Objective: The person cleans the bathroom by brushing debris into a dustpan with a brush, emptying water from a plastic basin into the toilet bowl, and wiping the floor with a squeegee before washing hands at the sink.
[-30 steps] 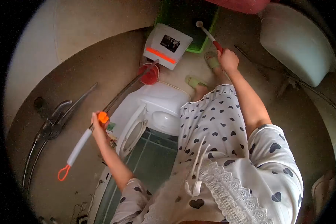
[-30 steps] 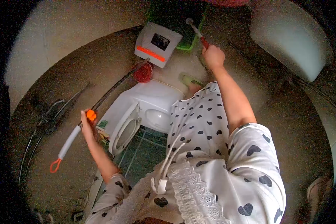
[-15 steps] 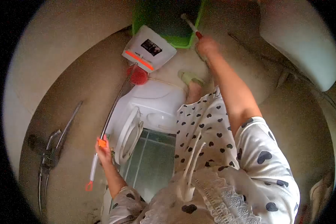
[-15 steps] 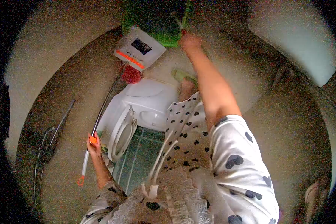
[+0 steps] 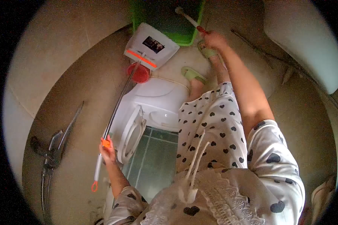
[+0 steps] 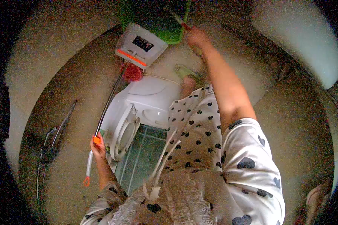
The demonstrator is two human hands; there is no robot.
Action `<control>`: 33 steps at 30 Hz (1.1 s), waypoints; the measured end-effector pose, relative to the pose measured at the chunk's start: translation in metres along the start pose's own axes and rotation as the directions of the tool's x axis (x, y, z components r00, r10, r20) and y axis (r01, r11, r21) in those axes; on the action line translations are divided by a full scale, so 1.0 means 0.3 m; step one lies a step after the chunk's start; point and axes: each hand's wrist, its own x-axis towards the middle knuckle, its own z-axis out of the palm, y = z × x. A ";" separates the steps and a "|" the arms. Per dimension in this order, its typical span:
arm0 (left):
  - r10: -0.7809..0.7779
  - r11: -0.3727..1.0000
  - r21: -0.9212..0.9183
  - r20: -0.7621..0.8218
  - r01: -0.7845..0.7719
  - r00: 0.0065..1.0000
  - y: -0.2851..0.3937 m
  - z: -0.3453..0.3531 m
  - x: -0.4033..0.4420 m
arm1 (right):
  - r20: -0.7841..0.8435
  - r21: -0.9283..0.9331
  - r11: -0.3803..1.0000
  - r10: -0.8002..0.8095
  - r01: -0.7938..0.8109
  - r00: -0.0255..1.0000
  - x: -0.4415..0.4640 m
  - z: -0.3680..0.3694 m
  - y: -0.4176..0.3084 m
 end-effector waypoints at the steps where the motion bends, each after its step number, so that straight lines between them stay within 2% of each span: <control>1: -0.011 1.000 -0.019 0.009 0.011 1.000 0.006 0.011 0.008 | 0.104 0.293 0.952 0.057 -0.085 0.993 0.004 0.005 0.014; 2: 0.005 1.000 0.020 -0.005 -0.005 1.000 0.022 0.020 0.014 | 0.207 0.540 0.815 0.113 -0.210 0.972 0.003 0.011 0.022; 3: 0.026 0.999 0.043 -0.023 -0.025 0.999 0.022 0.016 0.009 | 0.098 0.506 0.840 0.169 -0.195 0.981 -0.061 0.050 -0.019; 4: 0.047 0.997 0.068 -0.040 -0.044 0.998 0.030 0.018 0.001 | -0.159 -0.027 1.000 0.010 -0.015 0.987 -0.054 0.095 0.001; 5: 0.058 0.996 0.070 -0.072 -0.052 0.996 0.044 0.021 -0.006 | -0.401 -0.571 0.812 -0.149 -0.120 0.904 -0.050 0.140 0.017; 8: 0.083 0.991 0.117 -0.125 -0.068 0.989 0.119 0.054 -0.021 | -0.489 -0.696 0.677 -0.204 -0.239 0.848 -0.217 0.193 -0.176; 11: 0.123 0.966 0.243 -0.120 -0.091 0.985 0.178 0.093 -0.013 | -0.440 -0.688 0.696 -0.175 -0.205 0.881 -0.403 0.160 -0.196; 13: 0.133 0.963 0.246 -0.072 -0.111 0.989 0.180 0.093 -0.008 | -0.400 -0.719 0.688 -0.295 -0.098 0.868 -0.536 0.120 -0.152; 14: 0.137 0.961 0.248 -0.048 -0.122 0.989 0.171 0.099 -0.007 | -0.401 -0.708 0.702 -0.307 -0.080 0.863 -0.593 0.120 -0.133; 15: 0.217 0.927 0.335 -0.101 -0.172 0.971 0.143 0.168 -0.032 | -0.406 -0.694 0.717 -0.311 -0.068 0.859 -0.654 0.123 -0.107; 16: 0.230 0.912 0.365 -0.079 -0.187 0.970 0.134 0.212 -0.055 | -0.411 -0.676 0.735 -0.317 -0.053 0.855 -0.692 0.122 -0.080; 17: 0.243 0.896 0.395 -0.057 -0.202 0.968 0.128 0.250 -0.081 | -0.447 -0.626 0.773 -0.244 -0.105 0.861 -0.705 0.123 -0.024; 20: 0.280 0.852 0.459 0.009 -0.253 0.960 0.104 0.352 -0.135 | -0.496 -0.575 0.814 -0.269 -0.080 0.826 -0.715 0.102 0.020; 23: 0.308 0.812 0.502 0.066 -0.299 0.949 0.076 0.426 -0.189 | -0.507 -0.452 0.892 -0.276 0.021 0.817 -0.763 0.095 -0.008; 26: 0.311 0.795 0.524 0.080 -0.305 0.947 0.066 0.458 -0.182 | -0.576 -0.525 0.833 -0.200 -0.172 0.792 -0.763 0.134 0.056; 27: 0.344 0.769 0.548 0.078 -0.328 0.936 0.059 0.479 -0.178 | -0.585 -0.489 0.859 -0.193 -0.153 0.788 -0.692 0.123 0.107; 30: 0.332 0.760 0.567 0.082 -0.318 0.940 0.047 0.517 -0.156 | -0.576 -0.458 0.831 -0.007 -0.315 0.818 -0.559 0.083 0.159; 31: 0.349 0.740 0.588 0.077 -0.325 0.934 0.036 0.545 -0.172 | -0.564 -0.497 0.832 -0.093 -0.247 0.821 -0.622 0.092 0.166; 33: 0.349 0.731 0.590 0.106 -0.342 0.931 0.038 0.557 -0.156 | -0.564 -0.523 0.818 -0.119 -0.242 0.817 -0.781 0.108 0.137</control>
